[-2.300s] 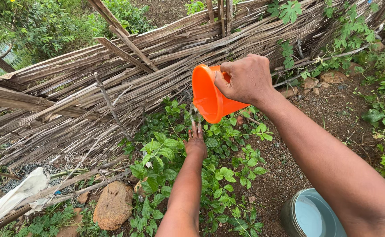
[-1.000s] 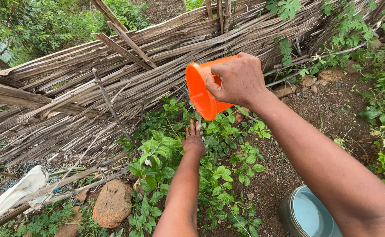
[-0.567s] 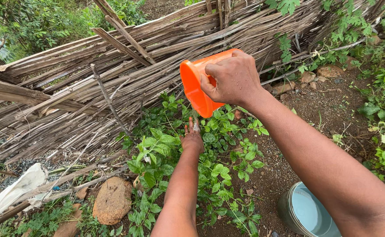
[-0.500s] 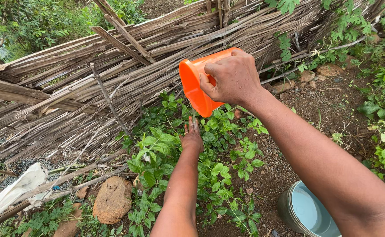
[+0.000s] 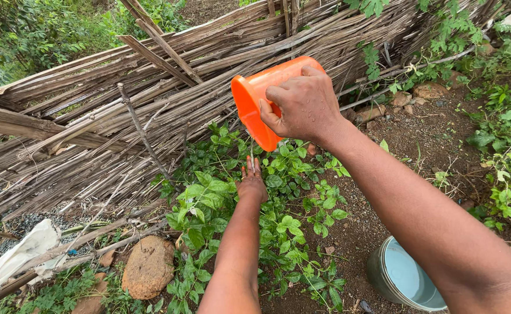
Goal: The person waters a potted plant using a mug, scoops water from a bucket into the mug, and pours water over garden plants while touching the leaves by hand.
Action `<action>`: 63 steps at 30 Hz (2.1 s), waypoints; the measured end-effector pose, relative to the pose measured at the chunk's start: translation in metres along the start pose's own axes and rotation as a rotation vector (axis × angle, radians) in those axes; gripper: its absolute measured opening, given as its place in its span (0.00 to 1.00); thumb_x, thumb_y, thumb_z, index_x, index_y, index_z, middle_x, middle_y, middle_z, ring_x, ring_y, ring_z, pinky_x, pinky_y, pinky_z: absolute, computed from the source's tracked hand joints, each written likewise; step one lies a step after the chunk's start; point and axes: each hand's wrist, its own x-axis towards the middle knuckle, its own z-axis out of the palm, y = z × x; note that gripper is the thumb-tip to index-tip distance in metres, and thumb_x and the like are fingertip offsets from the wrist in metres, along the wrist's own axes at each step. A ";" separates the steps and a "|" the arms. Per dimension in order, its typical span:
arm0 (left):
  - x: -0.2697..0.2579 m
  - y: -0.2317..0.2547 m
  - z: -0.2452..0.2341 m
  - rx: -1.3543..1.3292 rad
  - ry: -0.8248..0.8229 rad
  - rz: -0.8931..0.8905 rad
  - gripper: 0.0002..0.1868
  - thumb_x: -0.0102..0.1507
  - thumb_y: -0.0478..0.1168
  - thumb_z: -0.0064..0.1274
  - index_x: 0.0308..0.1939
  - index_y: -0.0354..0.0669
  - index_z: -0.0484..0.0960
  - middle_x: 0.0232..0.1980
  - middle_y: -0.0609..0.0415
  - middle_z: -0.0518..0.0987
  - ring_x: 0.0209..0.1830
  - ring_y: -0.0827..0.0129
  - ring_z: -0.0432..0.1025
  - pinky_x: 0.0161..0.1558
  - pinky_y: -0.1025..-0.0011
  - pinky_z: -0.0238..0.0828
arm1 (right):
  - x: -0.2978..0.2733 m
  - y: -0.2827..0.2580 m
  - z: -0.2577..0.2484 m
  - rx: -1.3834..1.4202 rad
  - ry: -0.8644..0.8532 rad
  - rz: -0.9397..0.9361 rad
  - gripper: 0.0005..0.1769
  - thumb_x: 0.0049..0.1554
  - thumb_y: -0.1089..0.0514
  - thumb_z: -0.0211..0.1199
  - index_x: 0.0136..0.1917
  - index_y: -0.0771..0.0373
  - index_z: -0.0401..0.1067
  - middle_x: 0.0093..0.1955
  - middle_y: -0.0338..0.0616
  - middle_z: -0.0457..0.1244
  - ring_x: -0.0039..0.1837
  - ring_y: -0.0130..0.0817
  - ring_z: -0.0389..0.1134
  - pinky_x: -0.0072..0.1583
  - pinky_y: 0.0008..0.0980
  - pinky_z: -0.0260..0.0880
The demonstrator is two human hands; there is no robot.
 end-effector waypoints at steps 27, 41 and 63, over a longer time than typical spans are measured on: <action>0.016 -0.076 0.096 -0.102 0.123 0.043 0.54 0.62 0.35 0.50 0.80 0.29 0.28 0.82 0.25 0.29 0.84 0.42 0.37 0.77 0.60 0.52 | -0.141 -0.005 -0.009 0.295 0.189 0.930 0.21 0.65 0.50 0.61 0.36 0.67 0.69 0.27 0.46 0.59 0.29 0.31 0.58 0.37 0.38 0.59; -0.044 -0.062 0.110 0.146 0.033 0.115 0.40 0.68 0.39 0.39 0.83 0.42 0.43 0.86 0.38 0.30 0.83 0.46 0.44 0.77 0.43 0.46 | -0.238 -0.022 -0.087 0.215 0.201 1.291 0.26 0.65 0.50 0.59 0.33 0.70 0.62 0.24 0.43 0.51 0.30 0.26 0.49 0.35 0.38 0.51; -0.105 0.181 0.185 0.386 0.018 0.567 0.29 0.65 0.40 0.41 0.72 0.39 0.69 0.86 0.41 0.44 0.86 0.48 0.39 0.78 0.43 0.45 | -0.457 0.011 -0.216 0.051 0.289 1.565 0.25 0.64 0.46 0.58 0.36 0.69 0.69 0.24 0.43 0.55 0.30 0.27 0.52 0.36 0.38 0.54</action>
